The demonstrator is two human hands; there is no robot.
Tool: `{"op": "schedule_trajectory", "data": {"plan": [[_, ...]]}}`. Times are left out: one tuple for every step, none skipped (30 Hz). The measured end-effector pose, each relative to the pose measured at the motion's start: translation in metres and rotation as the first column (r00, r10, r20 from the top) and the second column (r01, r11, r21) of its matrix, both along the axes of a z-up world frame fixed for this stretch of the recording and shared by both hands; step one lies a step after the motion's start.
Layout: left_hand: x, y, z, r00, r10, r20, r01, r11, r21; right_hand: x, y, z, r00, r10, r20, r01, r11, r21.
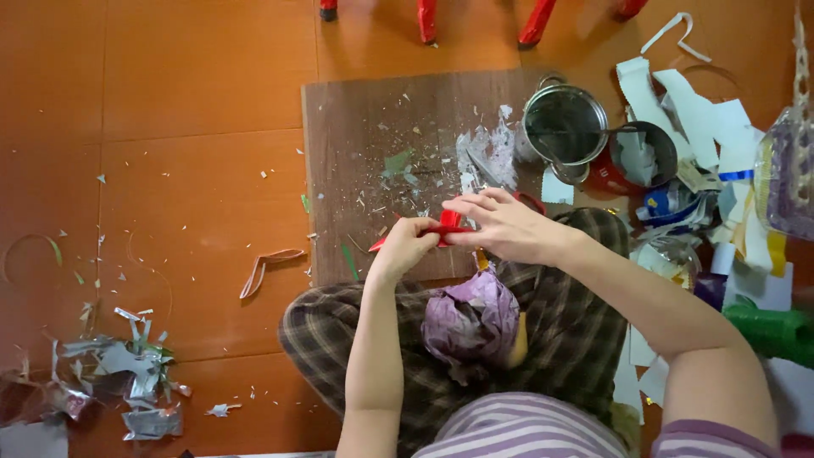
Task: Assembling a paper horse model by folding and gluing paper ears
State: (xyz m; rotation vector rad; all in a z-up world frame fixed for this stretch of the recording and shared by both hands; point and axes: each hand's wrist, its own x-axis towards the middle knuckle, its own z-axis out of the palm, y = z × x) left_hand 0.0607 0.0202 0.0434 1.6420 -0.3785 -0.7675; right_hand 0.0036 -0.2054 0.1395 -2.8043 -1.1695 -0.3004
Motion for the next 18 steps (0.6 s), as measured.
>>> {"op": "schedule_trajectory", "data": {"plan": [[0.002,0.005,0.005,1.000,0.002,0.004,-0.002,1.000,-0.004,-0.001,-0.004,0.003,1.000,0.002,0.004,-0.002,1.000,-0.004],[0.005,0.010,0.011,1.000,0.007,-0.014,-0.008,1.000,-0.018,-0.003,-0.008,0.007,1.000,0.005,-0.008,-0.005,1.000,-0.010],[0.008,0.014,0.017,0.999,0.012,-0.032,-0.013,0.999,-0.035,-0.003,-0.012,0.013,1.000,0.007,-0.022,-0.007,1.000,-0.020],[0.010,0.016,0.015,0.999,0.013,-0.030,-0.014,0.999,-0.043,-0.004,-0.015,0.018,1.000,0.008,-0.019,-0.009,1.000,-0.027],[0.012,0.018,0.013,0.996,0.040,-0.075,-0.044,0.997,-0.059,-0.006,-0.019,0.022,0.999,-0.014,0.033,0.016,0.999,-0.044],[0.012,0.019,0.011,0.991,0.066,-0.120,-0.075,0.994,-0.075,-0.008,-0.023,0.027,0.996,-0.035,0.085,0.040,0.997,-0.060],[0.013,0.019,0.011,0.991,0.064,-0.117,-0.074,0.994,-0.081,-0.009,-0.024,0.028,0.995,-0.035,0.090,0.041,0.997,-0.066],[0.013,0.018,0.011,0.991,0.081,-0.108,-0.091,0.991,-0.094,-0.009,-0.026,0.029,0.992,-0.045,0.119,0.053,0.996,-0.069],[0.013,0.016,0.012,0.991,0.093,-0.099,-0.104,0.989,-0.103,-0.011,-0.028,0.030,0.987,-0.059,0.149,0.070,0.995,-0.068],[0.013,0.017,0.003,0.992,0.088,-0.095,-0.098,0.990,-0.106,-0.013,-0.029,0.031,0.986,-0.064,0.154,0.076,0.995,-0.070],[0.014,0.017,-0.004,0.990,0.127,-0.053,-0.132,0.985,-0.108,-0.013,-0.030,0.035,0.981,-0.125,0.145,0.130,0.991,-0.026],[0.016,0.016,-0.012,0.986,0.167,-0.010,-0.167,0.980,-0.112,-0.015,-0.031,0.038,0.974,-0.184,0.135,0.183,0.983,0.018],[0.013,0.009,-0.011,0.987,0.158,-0.003,-0.157,0.980,-0.122,-0.016,-0.036,0.030,0.971,-0.191,0.145,0.191,0.981,0.012],[0.010,0.003,-0.010,0.982,0.136,-0.131,-0.167,0.952,-0.258,-0.017,-0.040,0.022,0.942,-0.256,0.215,0.256,0.966,0.031],[0.009,-0.003,-0.009,0.964,0.094,-0.250,-0.189,0.903,-0.386,-0.016,-0.044,0.015,0.904,-0.317,0.286,0.315,0.948,0.055],[0.002,-0.008,0.012,0.967,0.086,-0.239,-0.178,0.901,-0.396,-0.016,-0.044,0.011,0.899,-0.320,0.300,0.320,0.946,0.051],[-0.006,-0.012,0.033,0.932,-0.020,-0.361,-0.196,0.810,-0.553,-0.015,-0.044,0.007,0.863,-0.345,0.369,0.343,0.936,0.072],[-0.014,-0.016,0.053,0.879,-0.148,-0.453,-0.235,0.692,-0.683,-0.014,-0.043,0.002,0.822,-0.367,0.435,0.364,0.927,0.094]]}}
